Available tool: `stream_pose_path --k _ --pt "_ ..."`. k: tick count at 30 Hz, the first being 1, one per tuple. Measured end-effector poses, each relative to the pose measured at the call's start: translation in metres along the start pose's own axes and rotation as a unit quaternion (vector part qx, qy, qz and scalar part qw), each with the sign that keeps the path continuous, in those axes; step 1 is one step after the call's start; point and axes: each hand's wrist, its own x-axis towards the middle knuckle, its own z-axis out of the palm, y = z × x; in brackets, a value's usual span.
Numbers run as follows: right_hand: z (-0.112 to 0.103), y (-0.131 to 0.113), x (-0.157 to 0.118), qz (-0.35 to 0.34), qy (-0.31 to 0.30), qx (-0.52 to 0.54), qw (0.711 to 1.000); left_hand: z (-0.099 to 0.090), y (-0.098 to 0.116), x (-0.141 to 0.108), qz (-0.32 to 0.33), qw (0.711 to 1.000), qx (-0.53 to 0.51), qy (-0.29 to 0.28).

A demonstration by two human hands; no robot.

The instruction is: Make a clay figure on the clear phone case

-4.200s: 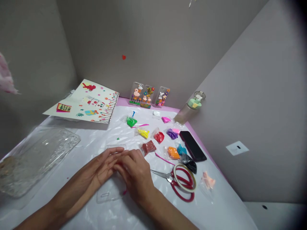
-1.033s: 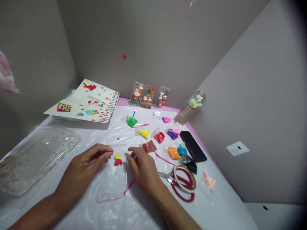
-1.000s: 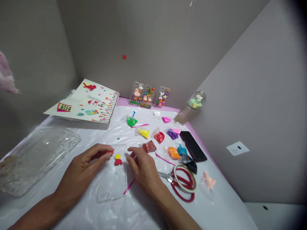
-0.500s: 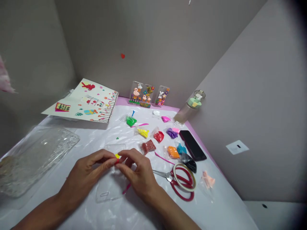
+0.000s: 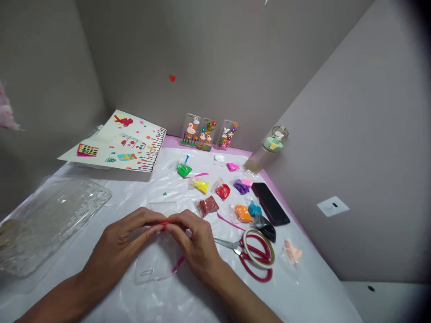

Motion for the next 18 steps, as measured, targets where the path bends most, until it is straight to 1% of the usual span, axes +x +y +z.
stream_pose_path --k 3,6,10,18 --pt "0.0001 0.0008 0.0003 0.014 0.004 0.02 1.0 -0.0002 0.0012 0.0001 -0.016 1.0 -0.002 0.003" --pt "-0.0004 0.0012 0.0008 -0.004 0.013 0.005 1.0 0.0 0.0004 -0.0005 -0.029 1.0 0.001 -0.003" --pt "-0.0001 0.0022 0.0005 -0.023 0.018 -0.007 1.0 0.0007 -0.0004 -0.001 -0.042 0.999 -0.009 0.012" --pt "0.0011 0.0046 0.0011 -0.033 0.032 -0.004 0.999 0.0005 0.0011 0.0009 -0.023 0.999 -0.022 -0.005"
